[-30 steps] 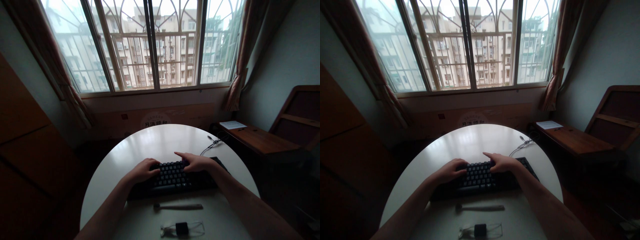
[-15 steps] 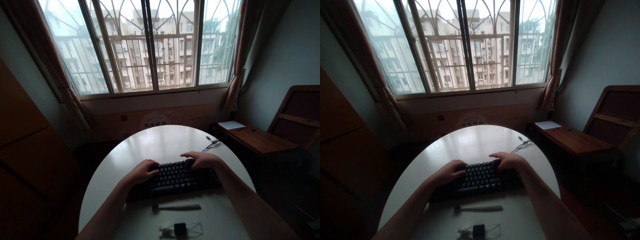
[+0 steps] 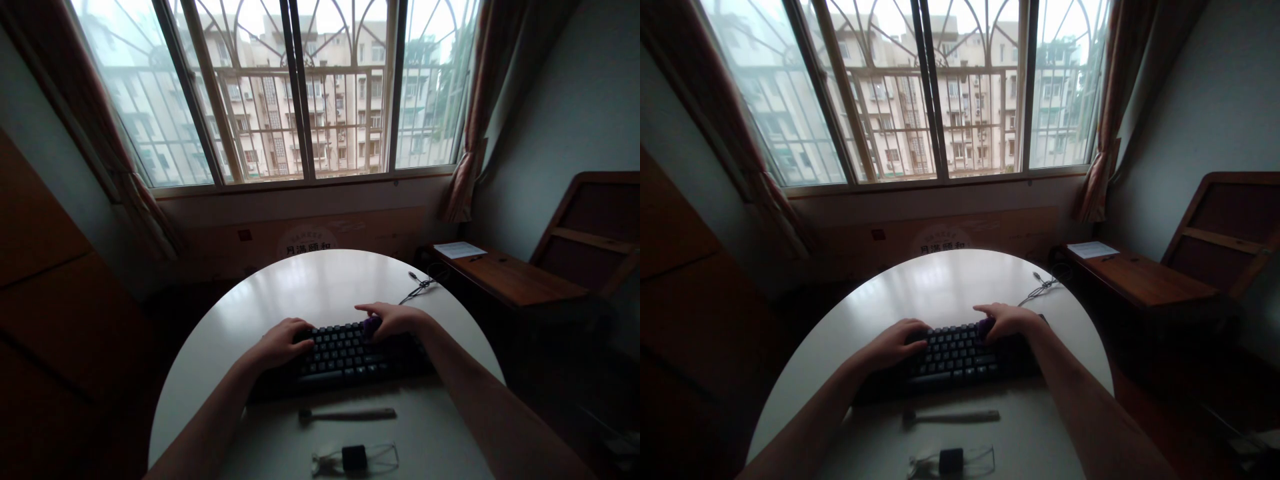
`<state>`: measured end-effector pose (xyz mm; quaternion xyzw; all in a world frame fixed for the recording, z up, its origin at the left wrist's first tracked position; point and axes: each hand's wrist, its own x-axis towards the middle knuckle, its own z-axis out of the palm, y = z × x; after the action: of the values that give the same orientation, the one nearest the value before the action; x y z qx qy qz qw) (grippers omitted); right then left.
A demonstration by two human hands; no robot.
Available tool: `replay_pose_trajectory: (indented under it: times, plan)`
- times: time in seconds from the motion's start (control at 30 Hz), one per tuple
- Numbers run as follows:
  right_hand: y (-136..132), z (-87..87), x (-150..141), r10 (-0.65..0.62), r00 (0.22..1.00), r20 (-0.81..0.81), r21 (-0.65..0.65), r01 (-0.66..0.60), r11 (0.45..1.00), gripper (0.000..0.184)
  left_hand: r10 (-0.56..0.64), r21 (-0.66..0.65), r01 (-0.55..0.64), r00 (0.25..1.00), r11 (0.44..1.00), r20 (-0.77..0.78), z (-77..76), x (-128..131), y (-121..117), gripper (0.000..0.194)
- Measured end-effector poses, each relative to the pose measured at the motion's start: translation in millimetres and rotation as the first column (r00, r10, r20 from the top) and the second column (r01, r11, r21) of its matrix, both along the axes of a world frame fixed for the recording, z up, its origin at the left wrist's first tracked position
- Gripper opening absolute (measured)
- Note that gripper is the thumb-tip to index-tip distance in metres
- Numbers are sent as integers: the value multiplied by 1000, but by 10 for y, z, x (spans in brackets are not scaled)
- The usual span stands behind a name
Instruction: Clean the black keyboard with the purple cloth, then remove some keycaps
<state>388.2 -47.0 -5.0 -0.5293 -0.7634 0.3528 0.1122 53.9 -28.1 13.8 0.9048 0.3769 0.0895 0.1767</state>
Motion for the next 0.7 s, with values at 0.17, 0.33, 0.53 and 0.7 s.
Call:
replay_pose_trajectory:
  times: [0.17,0.33,0.53,0.7]
  plan:
    - [45,-76,0,5,1000,29,35,-6,999,107,9,-9,-9,1000,1000,4,-22,-22,16,38]
    - [15,-55,-24,-32,996,82,55,28,998,103,6,-3,-6,1000,1000,16,-54,-51,46,40]
    - [-51,64,2,-22,992,124,0,23,1000,101,-5,-13,5,1000,1000,3,-28,-48,36,38]
    - [-75,112,52,-24,991,135,-46,30,998,101,-10,-5,10,1000,1000,0,-12,-31,23,38]
